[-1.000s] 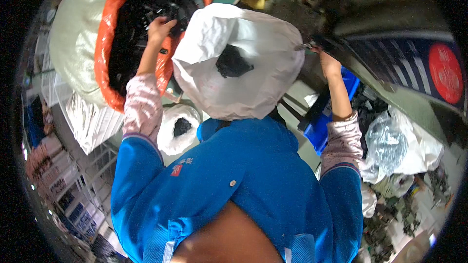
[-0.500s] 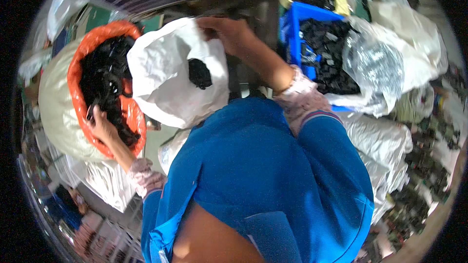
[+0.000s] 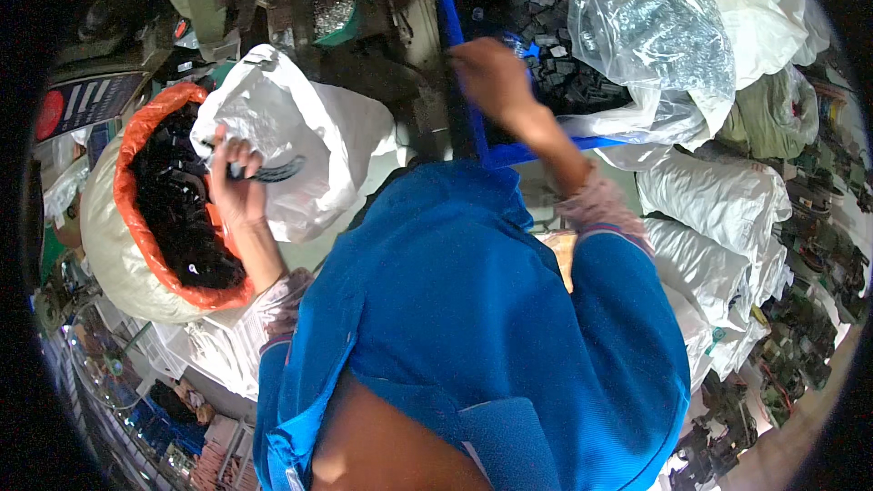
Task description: The person repeatedly picks small black plastic components from a blue bin and a white sack, joins them together by hand, and places the assembled units into the sack. The process is continuous and repetitive throughout the clip.
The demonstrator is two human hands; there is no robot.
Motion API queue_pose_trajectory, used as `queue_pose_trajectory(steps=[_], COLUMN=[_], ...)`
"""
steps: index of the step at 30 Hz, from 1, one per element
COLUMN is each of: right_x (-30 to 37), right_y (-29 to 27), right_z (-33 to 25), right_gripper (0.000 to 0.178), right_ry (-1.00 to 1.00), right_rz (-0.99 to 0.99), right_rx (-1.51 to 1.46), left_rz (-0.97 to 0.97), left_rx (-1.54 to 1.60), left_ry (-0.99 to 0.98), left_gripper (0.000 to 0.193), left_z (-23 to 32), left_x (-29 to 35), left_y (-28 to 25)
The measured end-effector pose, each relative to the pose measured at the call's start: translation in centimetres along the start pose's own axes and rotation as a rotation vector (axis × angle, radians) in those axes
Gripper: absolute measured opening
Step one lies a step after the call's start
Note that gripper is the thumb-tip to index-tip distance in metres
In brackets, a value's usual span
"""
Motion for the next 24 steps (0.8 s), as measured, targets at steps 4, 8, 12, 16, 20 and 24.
queue_pose_trajectory(steps=[4,8,12,16,20,24], right_x=[0.5,1.1,0.3,1.1,-0.7,-0.3], right_y=[-6.0,-3.7,-5.1,-9.0,-9.3,-7.2], right_z=[6.7,10.6,9.5,6.5,1.7,5.9], right_gripper=[0.011,0.010,0.016,0.027,0.030,0.028], right_ry=[0.140,0.009,-0.116,-0.277,-0.454,0.049], right_rz=[-0.414,-0.644,-0.569,-0.380,-0.262,-0.433], right_rx=[0.599,0.928,0.803,0.248,-0.076,0.019], left_rz=[-0.019,-0.183,-0.263,-0.214,-0.338,-0.257], left_rx=[-0.143,-0.368,-0.502,-0.560,-0.508,-0.415], left_ry=[-0.193,-0.270,-0.352,-0.494,-0.613,-0.489], left_gripper=[0.023,0.018,0.021,0.024,0.028,0.033], left_z=[-7.6,-13.6,-16.5,-18.0,-19.5,-18.9], left_x=[0.9,1.2,1.6,1.8,1.5,1.1], left_y=[7.1,13.0,15.7,18.0,18.9,17.5])
Point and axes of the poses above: each hand's wrist, its own x-axis away from the middle knuckle, its own y-axis out of the palm, z = x × y, the point moved 1 cm from there along -x, towards the middle knuckle, and after that the axes turned 5 degrees about z, right-handed, at the moved point
